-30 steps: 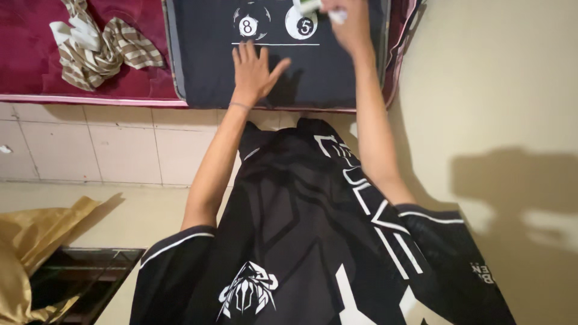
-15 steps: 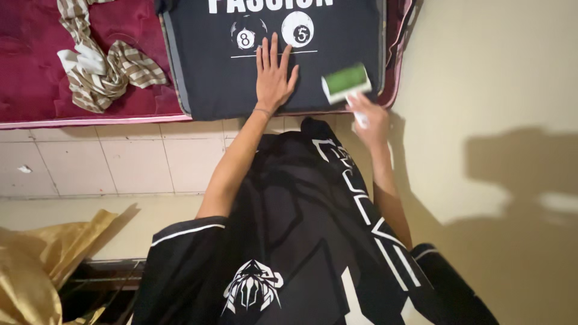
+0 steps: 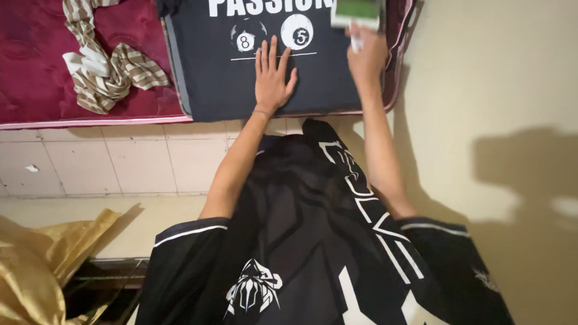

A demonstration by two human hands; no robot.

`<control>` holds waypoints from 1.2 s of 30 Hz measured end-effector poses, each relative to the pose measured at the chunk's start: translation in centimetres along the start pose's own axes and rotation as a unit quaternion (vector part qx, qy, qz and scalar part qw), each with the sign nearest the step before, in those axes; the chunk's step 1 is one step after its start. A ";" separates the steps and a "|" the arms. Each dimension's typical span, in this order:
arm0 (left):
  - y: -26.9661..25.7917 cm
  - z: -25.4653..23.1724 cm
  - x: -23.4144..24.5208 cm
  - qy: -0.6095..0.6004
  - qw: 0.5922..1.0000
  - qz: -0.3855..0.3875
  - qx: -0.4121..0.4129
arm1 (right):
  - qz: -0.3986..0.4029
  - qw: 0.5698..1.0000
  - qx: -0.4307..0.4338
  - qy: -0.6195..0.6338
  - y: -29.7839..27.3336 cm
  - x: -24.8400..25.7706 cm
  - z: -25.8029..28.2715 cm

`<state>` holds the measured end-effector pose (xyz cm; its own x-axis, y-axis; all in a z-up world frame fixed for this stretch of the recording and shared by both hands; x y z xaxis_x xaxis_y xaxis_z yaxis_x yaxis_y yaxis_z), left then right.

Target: The person uses a lint roller to repeatedly roll over the front surface of a black t-shirt laid flat on a suitcase. They reposition the shirt and continue rolling different areas of the printed design.

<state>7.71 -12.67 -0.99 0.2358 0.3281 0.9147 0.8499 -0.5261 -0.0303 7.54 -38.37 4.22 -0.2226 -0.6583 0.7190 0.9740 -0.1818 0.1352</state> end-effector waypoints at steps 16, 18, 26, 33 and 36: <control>0.0 -0.3 0.4 -0.019 1.000 0.004 0.006 | 0.204 0.977 -0.023 -0.060 -4.3 4.8 1.1; 0.1 -0.4 0.3 -0.018 1.000 0.003 0.005 | 0.256 0.961 -0.084 -0.067 -6.9 5.7 1.7; 0.1 0.1 0.0 -0.025 1.000 0.006 0.004 | 0.270 0.962 -0.043 -0.004 -8.4 6.4 5.1; 1.0 0.6 0.5 -0.026 0.999 0.021 -0.001 | 0.284 0.954 -0.099 0.010 1.0 3.2 0.2; 1.7 0.9 1.1 -0.024 0.999 0.043 0.005 | 0.256 0.963 -0.074 0.045 7.8 2.2 -1.6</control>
<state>9.86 -12.56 -0.39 0.3298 0.3204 0.8880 0.8303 -0.5460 -0.1114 14.54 -42.42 5.76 0.2763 -0.7481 0.6033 0.9420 0.0863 -0.3244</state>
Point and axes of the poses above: each hand's wrist, its own y-axis towards the middle knuckle, its own x-axis out of the back of the hand, z = x × y, the point moved 6 cm from there along y, towards the middle knuckle, and after that the axes turned 12 degrees about z, right-handed, at the moved point
